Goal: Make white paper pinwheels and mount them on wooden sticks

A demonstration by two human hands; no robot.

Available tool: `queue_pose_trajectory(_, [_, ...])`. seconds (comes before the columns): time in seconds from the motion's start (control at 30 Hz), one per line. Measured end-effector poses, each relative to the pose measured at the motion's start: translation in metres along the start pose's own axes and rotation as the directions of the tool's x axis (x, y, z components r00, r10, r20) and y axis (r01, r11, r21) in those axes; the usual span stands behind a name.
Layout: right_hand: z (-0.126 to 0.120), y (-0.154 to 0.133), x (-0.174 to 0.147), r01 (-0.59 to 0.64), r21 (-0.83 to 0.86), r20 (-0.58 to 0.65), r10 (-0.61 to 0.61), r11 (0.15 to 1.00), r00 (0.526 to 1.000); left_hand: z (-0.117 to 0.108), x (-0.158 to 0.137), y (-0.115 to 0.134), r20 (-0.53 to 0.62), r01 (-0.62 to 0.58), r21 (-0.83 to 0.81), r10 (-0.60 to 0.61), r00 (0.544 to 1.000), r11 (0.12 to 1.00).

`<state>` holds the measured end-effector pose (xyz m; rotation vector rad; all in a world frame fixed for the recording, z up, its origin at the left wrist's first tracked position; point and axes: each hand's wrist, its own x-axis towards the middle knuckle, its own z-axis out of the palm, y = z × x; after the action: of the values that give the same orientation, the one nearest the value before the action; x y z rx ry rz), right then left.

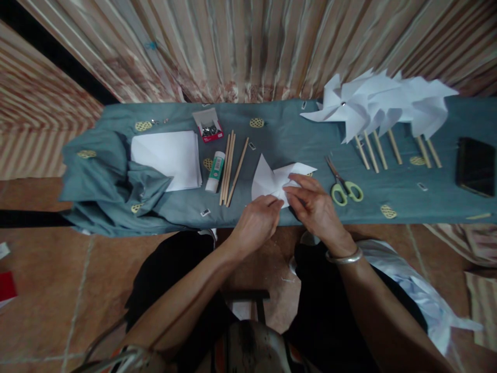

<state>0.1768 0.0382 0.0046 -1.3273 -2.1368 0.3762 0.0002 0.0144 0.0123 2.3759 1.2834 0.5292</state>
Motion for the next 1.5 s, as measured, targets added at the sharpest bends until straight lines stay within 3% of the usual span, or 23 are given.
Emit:
queue_pose_trajectory(0.43, [0.003,-0.003,-0.005,0.025,-0.117,0.057,-0.018,0.993,0.998,-0.003,-0.001,0.002,0.020,0.010,-0.012,-0.009,1.000,1.000])
queue_pose_trajectory(0.57, [0.003,-0.003,-0.006,0.021,-0.113,0.079,-0.013,0.993,0.997,-0.008,-0.008,0.005,0.005,-0.047,0.029,0.047,0.999,0.998])
queue_pose_trajectory(0.77, [0.004,-0.001,-0.006,0.027,-0.087,0.065,-0.021,0.996,0.998,-0.027,-0.028,-0.005,-0.147,-0.171,0.057,0.178,0.973,0.984])
queue_pose_trajectory(0.97, [0.006,0.000,-0.007,0.027,-0.089,0.035,-0.024,0.996,0.999,-0.040,-0.030,-0.044,-0.320,-0.014,0.090,0.042,0.947,0.996])
queue_pose_trajectory(1.13, [0.007,0.007,-0.009,0.068,-0.034,0.019,-0.067,0.997,0.998,-0.032,-0.016,-0.065,-0.228,0.005,0.010,-0.003,0.974,1.000])
queue_pose_trajectory(1.37, [0.007,0.009,-0.009,0.062,0.027,0.014,-0.063,0.998,0.998,-0.027,0.001,-0.063,-0.213,-0.002,-0.180,-0.037,0.976,0.984])
queue_pose_trajectory(1.5, [0.007,0.007,-0.008,0.047,0.049,-0.003,-0.047,0.998,0.999,-0.028,0.013,-0.061,-0.202,-0.009,-0.203,-0.033,0.979,0.979])
